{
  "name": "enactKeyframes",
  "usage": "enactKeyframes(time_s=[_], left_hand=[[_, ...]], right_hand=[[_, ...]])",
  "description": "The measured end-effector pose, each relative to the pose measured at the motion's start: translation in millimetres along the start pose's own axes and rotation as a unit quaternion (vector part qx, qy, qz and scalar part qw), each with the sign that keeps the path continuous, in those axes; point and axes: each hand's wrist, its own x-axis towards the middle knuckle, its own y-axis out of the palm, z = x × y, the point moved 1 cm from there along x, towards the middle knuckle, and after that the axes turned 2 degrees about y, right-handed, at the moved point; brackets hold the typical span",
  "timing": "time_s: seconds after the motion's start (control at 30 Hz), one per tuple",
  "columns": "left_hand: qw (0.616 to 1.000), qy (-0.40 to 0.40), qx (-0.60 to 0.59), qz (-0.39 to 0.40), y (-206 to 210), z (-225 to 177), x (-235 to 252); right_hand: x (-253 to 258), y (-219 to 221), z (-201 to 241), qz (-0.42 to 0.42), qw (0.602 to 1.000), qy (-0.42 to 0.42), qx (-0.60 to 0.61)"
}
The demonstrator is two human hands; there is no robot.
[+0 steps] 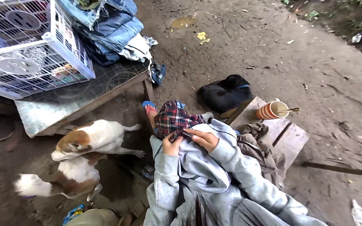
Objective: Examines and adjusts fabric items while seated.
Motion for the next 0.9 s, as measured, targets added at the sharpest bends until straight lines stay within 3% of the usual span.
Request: enactKeyframes(time_s=[0.17, 0.3, 0.4, 0.6, 0.73, 0.83, 0.9], left_hand=[[1.0, -0.008, -0.014, -0.02, 3.4, -0.5, -2.9], [0.999, -0.013, -0.02, -0.024, 3.6, -1.1, -5.8], [0.999, -0.007, -0.035, -0.023, 3.4, 1.5, -5.1], [0.999, -0.001, -0.045, -0.018, 4.5, 2.6, -6.1], [0.998, 0.049, -0.03, 0.015, 2.1, 8.1, -4.7], [0.983, 0.143, 0.06, 0.1, -18.5, 2.3, -2.2], [0.965, 0.194, 0.133, 0.113, -30.5, -4.5, -0.2]], right_hand=[[0.5, 1.4, -3.9, -0.012, 1.0, 0.004, 0.015], [-6.7, 6.8, -1.0, -0.042, 0.994, -0.035, -0.096], [-11.2, 12.5, 8.2, -0.052, 0.983, 0.001, -0.175], [-7.1, 13.7, 11.5, -0.067, 0.98, 0.018, -0.187], [-3.5, 10.1, -4.9, -0.075, 0.993, -0.034, -0.088], [-6.0, 13.6, 1.6, -0.112, 0.981, -0.062, -0.147], [-8.2, 18.2, 5.1, -0.122, 0.968, -0.085, -0.201]])
